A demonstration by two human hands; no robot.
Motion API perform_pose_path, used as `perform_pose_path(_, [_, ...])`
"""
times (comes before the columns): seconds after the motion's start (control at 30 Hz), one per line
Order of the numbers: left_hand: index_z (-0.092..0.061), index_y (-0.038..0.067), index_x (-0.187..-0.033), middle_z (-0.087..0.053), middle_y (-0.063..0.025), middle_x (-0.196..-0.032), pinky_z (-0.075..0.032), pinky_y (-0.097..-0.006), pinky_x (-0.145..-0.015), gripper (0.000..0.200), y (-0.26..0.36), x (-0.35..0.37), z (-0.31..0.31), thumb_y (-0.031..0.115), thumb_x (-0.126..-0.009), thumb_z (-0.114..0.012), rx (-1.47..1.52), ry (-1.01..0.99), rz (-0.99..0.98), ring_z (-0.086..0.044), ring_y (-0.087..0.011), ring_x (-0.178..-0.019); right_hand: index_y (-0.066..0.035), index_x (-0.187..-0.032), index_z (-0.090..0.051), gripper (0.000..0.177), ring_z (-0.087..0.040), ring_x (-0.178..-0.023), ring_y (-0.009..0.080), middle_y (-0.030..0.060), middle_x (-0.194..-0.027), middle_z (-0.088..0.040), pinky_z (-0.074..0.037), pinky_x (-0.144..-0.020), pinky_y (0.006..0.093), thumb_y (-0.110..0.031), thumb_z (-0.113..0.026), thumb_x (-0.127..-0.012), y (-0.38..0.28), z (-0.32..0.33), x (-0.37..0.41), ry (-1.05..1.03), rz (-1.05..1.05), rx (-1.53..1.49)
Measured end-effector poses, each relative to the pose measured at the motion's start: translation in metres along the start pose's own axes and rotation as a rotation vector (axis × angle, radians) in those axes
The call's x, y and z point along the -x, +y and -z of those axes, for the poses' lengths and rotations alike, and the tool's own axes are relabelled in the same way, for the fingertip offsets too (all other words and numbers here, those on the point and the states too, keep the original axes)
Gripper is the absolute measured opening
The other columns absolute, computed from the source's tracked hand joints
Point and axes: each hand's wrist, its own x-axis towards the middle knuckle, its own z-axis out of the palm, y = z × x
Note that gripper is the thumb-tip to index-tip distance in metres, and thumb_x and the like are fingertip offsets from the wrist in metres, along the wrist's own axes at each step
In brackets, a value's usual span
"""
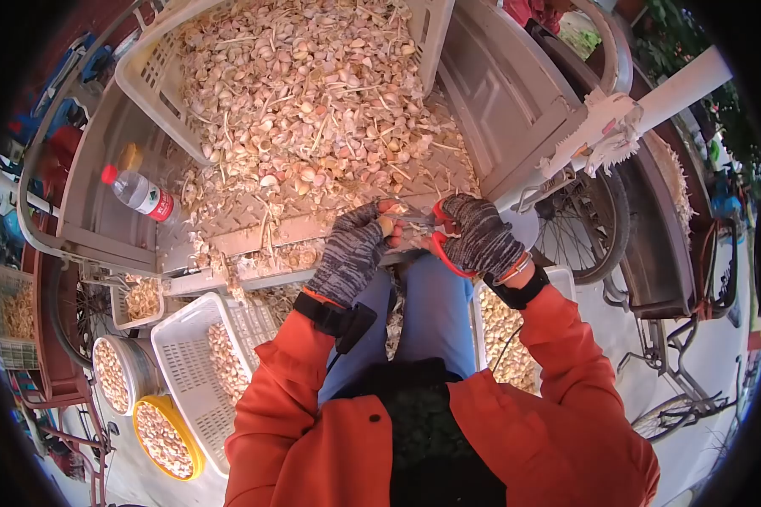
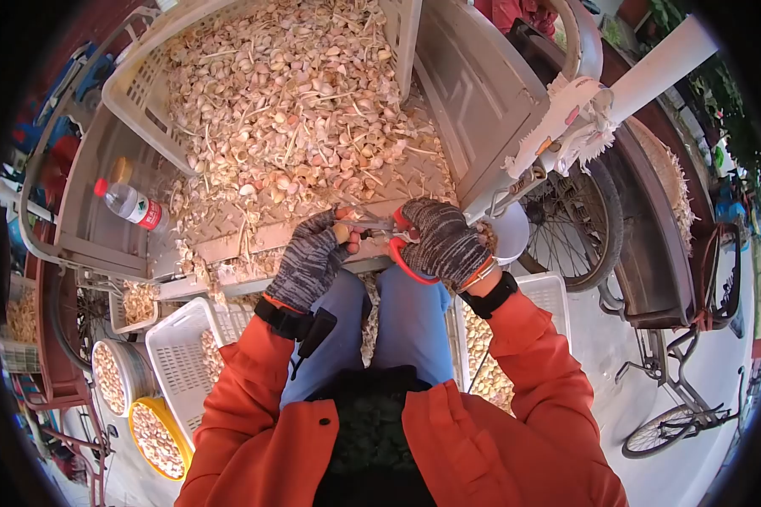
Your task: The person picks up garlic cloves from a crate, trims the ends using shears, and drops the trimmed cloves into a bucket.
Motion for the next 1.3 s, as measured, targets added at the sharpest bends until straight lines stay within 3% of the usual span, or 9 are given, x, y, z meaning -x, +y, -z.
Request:
perform_pose_path(0.17, [-0.055,-0.003,-0.108,-0.064,-0.0112,-0.086,-0.052,-0.0277,-0.065,0.024,-0.007,0.005,0.001,0.007,-0.086,-0.058,-0.297,0.007,-0.039,-0.060,-0.0160,-0.072,0.000,-0.077,-0.060,0.029,-0.061,-0.062,0.0258,0.0133,-0.065,-0.060,-0.047,-0.056,0.0352,-0.024,-0.074,-0.069,-0.001,0.002,0.017,-0.133,-0.125,-0.085])
perform_pose_path(0.27, [-0.058,-0.003,-0.105,-0.064,-0.0103,-0.087,-0.052,-0.0288,-0.068,0.023,-0.006,0.006,0.013,0.010,-0.086,-0.060,-0.388,-0.014,-0.008,-0.061,-0.0162,-0.075,-0.003,-0.078,-0.060,0.028,-0.055,-0.052,0.0096,0.0027,-0.060,-0.056,-0.044,-0.048,0.0262,-0.029,-0.070,-0.077,0.008,-0.004,0.017,-0.457,-0.509,-0.487])
perform_pose_path(0.37, [-0.058,-0.003,-0.104,-0.063,-0.0106,-0.090,-0.053,-0.0295,-0.071,0.025,0.004,-0.004,0.036,0.010,-0.083,-0.062,-0.203,-0.050,-0.045,-0.062,-0.0185,-0.077,-0.002,-0.087,-0.060,0.024,-0.053,-0.054,0.0052,0.0027,-0.062,-0.057,-0.042,-0.049,0.0215,-0.023,-0.068,-0.079,0.050,-0.027,-0.008,-0.048,-0.111,-0.254])
perform_pose_path(0.43, [-0.057,-0.001,-0.105,-0.062,-0.0106,-0.092,-0.053,-0.0304,-0.074,0.028,0.012,-0.011,0.060,0.010,-0.081,-0.064,-0.213,-0.007,-0.029,-0.063,-0.0213,-0.080,-0.003,-0.091,-0.057,0.027,-0.052,-0.055,0.0100,0.0008,-0.063,-0.053,-0.043,-0.055,0.0247,-0.025,-0.067,-0.080,0.054,-0.011,-0.044,-0.053,-0.712,-0.828])
perform_pose_path(0.6, [-0.055,0.002,-0.105,-0.062,-0.0092,-0.092,-0.053,-0.0301,-0.073,0.026,0.029,-0.036,0.059,0.009,-0.081,-0.064,-0.036,0.023,-0.070,-0.062,-0.0206,-0.084,-0.001,-0.093,-0.058,0.028,-0.062,-0.069,0.0250,0.0129,-0.077,-0.063,-0.049,-0.065,0.0346,-0.019,-0.068,-0.073,0.056,-0.039,-0.097,0.103,-0.275,-0.002])
perform_pose_path(0.97, [-0.059,0.000,-0.100,-0.062,-0.0053,-0.086,-0.051,-0.0266,-0.071,0.022,0.028,-0.049,0.067,0.012,-0.082,-0.062,-0.410,0.068,-0.038,-0.060,-0.0135,-0.077,-0.004,-0.089,-0.061,0.025,-0.059,-0.069,0.0152,0.0064,-0.074,-0.059,-0.048,-0.063,0.0282,-0.012,-0.076,-0.070,-0.008,-0.046,-0.068,-0.082,-0.136,-0.635])
perform_pose_path(1.1, [-0.059,0.002,-0.096,-0.055,-0.0008,-0.076,-0.047,-0.0241,-0.062,0.021,0.044,-0.051,0.065,0.016,-0.080,-0.056,-0.384,0.206,-0.160,-0.054,-0.0105,-0.068,0.001,-0.089,-0.060,0.022,-0.061,-0.068,0.0172,0.0094,-0.076,-0.061,-0.049,-0.062,0.0277,-0.009,-0.072,-0.074,-0.006,-0.017,-0.048,-0.255,-0.045,-0.322])
perform_pose_path(1.23, [-0.059,0.001,-0.100,-0.060,-0.0043,-0.083,-0.049,-0.0298,-0.069,0.022,0.043,-0.090,0.054,0.011,-0.081,-0.054,-0.670,0.077,-0.115,-0.059,-0.0166,-0.077,0.001,-0.094,-0.059,0.025,-0.063,-0.073,0.0219,0.0137,-0.082,-0.064,-0.050,-0.065,0.0315,-0.013,-0.069,-0.076,0.059,-0.052,-0.085,0.152,-0.154,-0.150])
perform_pose_path(1.3, [-0.060,0.001,-0.101,-0.061,-0.0126,-0.092,-0.048,-0.0356,-0.075,0.025,0.043,-0.103,0.040,0.011,-0.079,-0.055,-1.599,0.095,-0.358,-0.061,-0.0275,-0.081,0.000,-0.095,-0.059,0.026,-0.064,-0.075,0.0249,0.0153,-0.084,-0.064,-0.050,-0.066,0.0340,-0.015,-0.069,-0.076,0.068,-0.067,-0.098,0.227,-0.206,-0.147])
